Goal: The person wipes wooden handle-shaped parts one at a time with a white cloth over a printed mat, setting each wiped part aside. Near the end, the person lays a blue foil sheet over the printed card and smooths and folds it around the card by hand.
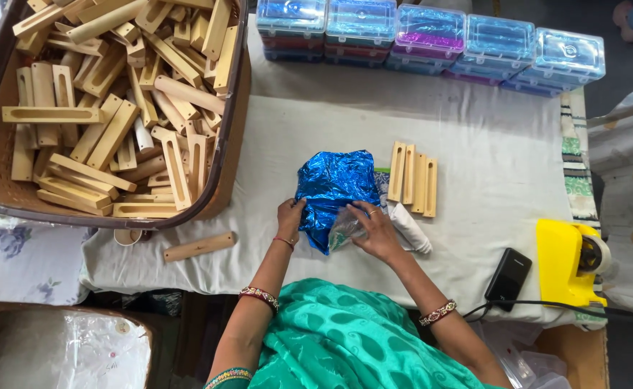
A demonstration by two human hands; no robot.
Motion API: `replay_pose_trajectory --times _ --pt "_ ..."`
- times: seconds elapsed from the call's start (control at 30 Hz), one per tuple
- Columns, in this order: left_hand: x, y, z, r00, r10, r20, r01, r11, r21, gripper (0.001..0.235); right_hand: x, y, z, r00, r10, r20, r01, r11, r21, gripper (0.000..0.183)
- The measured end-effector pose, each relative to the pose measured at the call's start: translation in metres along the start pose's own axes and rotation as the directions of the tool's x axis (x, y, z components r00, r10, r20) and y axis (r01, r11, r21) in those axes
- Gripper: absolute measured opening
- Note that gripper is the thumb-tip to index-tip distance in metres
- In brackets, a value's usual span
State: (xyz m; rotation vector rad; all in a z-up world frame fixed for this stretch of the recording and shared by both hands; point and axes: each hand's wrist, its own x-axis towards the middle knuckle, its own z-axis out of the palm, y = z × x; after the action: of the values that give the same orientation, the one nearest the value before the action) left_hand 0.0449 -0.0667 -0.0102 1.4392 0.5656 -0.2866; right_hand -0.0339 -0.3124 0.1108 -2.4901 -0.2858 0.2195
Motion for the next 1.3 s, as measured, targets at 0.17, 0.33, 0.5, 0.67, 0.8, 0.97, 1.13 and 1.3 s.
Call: replay_pose_trajectory --times 0.17,0.33,0.5,0.67,0.8,0.97,1.13,1.3 --pt "-0.003 -0.001 0.013 0.999 -0.03 0.038 0.031 1.0 -0.007 0.028 0.009 -0.043 -0.016 0.957 -0.284 -0.064 0.268 0.945 -0.187 0.076" --pt "0.007 0.002 0.01 0.999 0.033 -0.001 -0.033 0.999 0.02 0.028 -0.006 0.002 0.008 0.965 -0.254 0.066 0.262 0.925 -0.276 0.03" --pt "-0.003 0.027 0.007 0.994 -0.021 -0.108 0.032 0.994 0.103 0.027 -0.059 0.025 -0.024 0.973 -0.216 -0.083 0.201 0.966 -0.16 0.014" --pt "-0.02 0.0 0.044 0.987 -0.14 -0.075 0.134 0.987 -0.085 0.018 -0.061 -0.02 -0.056 0.982 -0.115 -0.152 0.076 0.968 -0.24 0.034" --pt "-0.021 0.003 0.056 0.92 -0.374 0.117 0.391 0.864 -0.316 0.022 -0.049 -0.062 -0.044 0.935 -0.142 -0.326 0.122 0.989 -0.083 0.042" --pt "-0.034 0.013 0.061 0.926 -0.336 0.171 0.377 0.841 -0.388 0.027 -0.022 -0.059 -0.005 0.918 -0.054 -0.394 -0.025 0.981 -0.194 0.043" --pt "-0.04 0.011 0.059 0.935 -0.31 0.173 0.355 0.835 -0.42 0.029 -0.018 -0.06 0.004 0.87 -0.083 -0.486 -0.011 0.982 -0.188 0.027" --pt "-0.027 0.012 0.043 0.996 -0.094 -0.007 0.085 0.92 -0.382 0.032 -0.04 -0.051 -0.004 0.885 -0.164 -0.435 0.105 0.982 -0.157 0.014"
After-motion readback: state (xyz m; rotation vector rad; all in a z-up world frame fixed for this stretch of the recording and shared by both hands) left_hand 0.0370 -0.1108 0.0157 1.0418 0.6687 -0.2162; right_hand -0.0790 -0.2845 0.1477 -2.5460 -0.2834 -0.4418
